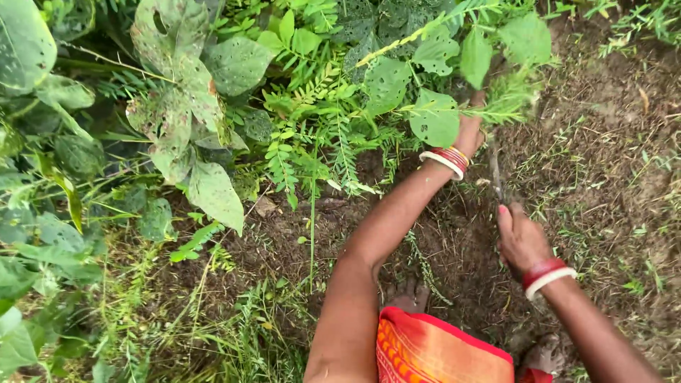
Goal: Weeding an agricultural field or harvesting small plants using a sickle.
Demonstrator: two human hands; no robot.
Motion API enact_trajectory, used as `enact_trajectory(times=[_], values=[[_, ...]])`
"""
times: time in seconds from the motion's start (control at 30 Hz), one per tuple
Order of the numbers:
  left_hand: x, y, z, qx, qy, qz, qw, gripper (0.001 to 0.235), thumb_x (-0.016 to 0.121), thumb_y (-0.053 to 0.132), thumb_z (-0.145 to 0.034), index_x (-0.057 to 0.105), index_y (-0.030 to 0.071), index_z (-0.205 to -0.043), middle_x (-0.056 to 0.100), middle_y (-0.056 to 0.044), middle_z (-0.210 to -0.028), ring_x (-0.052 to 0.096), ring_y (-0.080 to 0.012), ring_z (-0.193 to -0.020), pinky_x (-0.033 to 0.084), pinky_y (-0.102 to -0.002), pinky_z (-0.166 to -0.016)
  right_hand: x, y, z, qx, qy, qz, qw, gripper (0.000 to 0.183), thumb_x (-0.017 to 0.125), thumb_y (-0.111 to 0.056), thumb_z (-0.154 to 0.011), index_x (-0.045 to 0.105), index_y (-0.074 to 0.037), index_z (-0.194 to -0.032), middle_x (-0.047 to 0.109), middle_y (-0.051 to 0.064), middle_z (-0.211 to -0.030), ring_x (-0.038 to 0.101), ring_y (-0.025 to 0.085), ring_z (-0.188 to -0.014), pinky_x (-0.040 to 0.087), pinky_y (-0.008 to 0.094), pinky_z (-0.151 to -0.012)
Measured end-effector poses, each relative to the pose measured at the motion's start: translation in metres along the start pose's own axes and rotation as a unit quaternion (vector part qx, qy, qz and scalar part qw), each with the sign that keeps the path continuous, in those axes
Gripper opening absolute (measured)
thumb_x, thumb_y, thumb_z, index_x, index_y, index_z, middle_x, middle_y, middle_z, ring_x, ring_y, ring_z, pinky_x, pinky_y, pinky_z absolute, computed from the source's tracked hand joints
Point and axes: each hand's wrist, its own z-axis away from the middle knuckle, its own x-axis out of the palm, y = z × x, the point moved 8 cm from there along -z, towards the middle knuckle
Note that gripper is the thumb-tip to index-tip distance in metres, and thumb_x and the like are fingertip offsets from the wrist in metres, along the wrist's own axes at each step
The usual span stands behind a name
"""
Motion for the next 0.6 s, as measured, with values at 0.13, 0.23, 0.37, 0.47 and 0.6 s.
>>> enact_trajectory(times=[0.13, 0.23, 0.37, 0.47, 0.6], values=[[-0.015, 0.022, 0.007, 0.117, -0.023, -0.114, 0.986, 0.078, 0.067, 0.014, -0.075, 0.045, 0.0, -0.149, 0.051, -0.038, -0.133, 0.055, -0.0519, -0.114, 0.045, -0.059, -0.098, -0.023, -0.061, -0.002, -0.072, 0.028, -0.022, 0.997, 0.042, 0.032, -0.035, -0.11, 0.053, 0.001, -0.112, 0.048, 0.008, -0.05, 0.051, 0.024, -0.039, 0.044, 0.041, -0.037], [-0.041, 0.074, 0.022, 0.175, -0.039, -0.169, 0.969, 0.066, 0.062, 0.01, -0.075, 0.052, -0.003, -0.139, 0.063, -0.031, -0.12, 0.063, -0.0454, -0.108, 0.049, -0.054, -0.097, 0.015, -0.015, -0.017, -0.069, 0.024, -0.017, 0.997, 0.045, 0.027, -0.036, -0.111, 0.053, 0.0, -0.11, 0.051, 0.012, -0.055, 0.056, 0.03, -0.043, 0.047, 0.047, -0.043], [-0.044, 0.034, 0.026, 0.12, -0.016, -0.133, 0.984, 0.034, 0.05, 0.01, -0.102, 0.056, -0.004, -0.132, 0.066, -0.031, -0.112, 0.066, -0.0447, -0.105, 0.05, -0.057, -0.098, 0.036, 0.039, -0.019, -0.109, 0.14, 0.135, 0.975, 0.049, 0.034, -0.04, -0.108, 0.048, 0.003, -0.126, 0.063, 0.031, -0.064, 0.065, 0.051, -0.065, 0.054, 0.059, -0.063], [-0.04, 0.033, 0.025, 0.18, 0.041, -0.227, 0.956, 0.04, 0.06, 0.006, -0.095, 0.057, 0.0, -0.135, 0.065, -0.03, -0.109, 0.064, -0.0452, -0.099, 0.049, -0.058, -0.095, 0.012, 0.001, 0.001, -0.054, 0.055, 0.071, 0.994, 0.045, 0.031, -0.04, -0.108, 0.05, 0.0, -0.117, 0.065, 0.036, -0.069, 0.066, 0.057, -0.072, 0.052, 0.065, -0.074], [-0.047, 0.046, 0.027, 0.112, -0.028, -0.242, 0.963, 0.043, 0.063, 0.008, -0.088, 0.06, 0.001, -0.13, 0.067, -0.028, -0.098, 0.067, -0.0434, -0.088, 0.052, -0.058, -0.085, -0.012, -0.044, -0.003, -0.014, 0.011, 0.043, 0.999, 0.046, 0.027, -0.039, -0.11, 0.05, 0.001, -0.116, 0.066, 0.036, -0.068, 0.069, 0.057, -0.071, 0.054, 0.064, -0.074]])
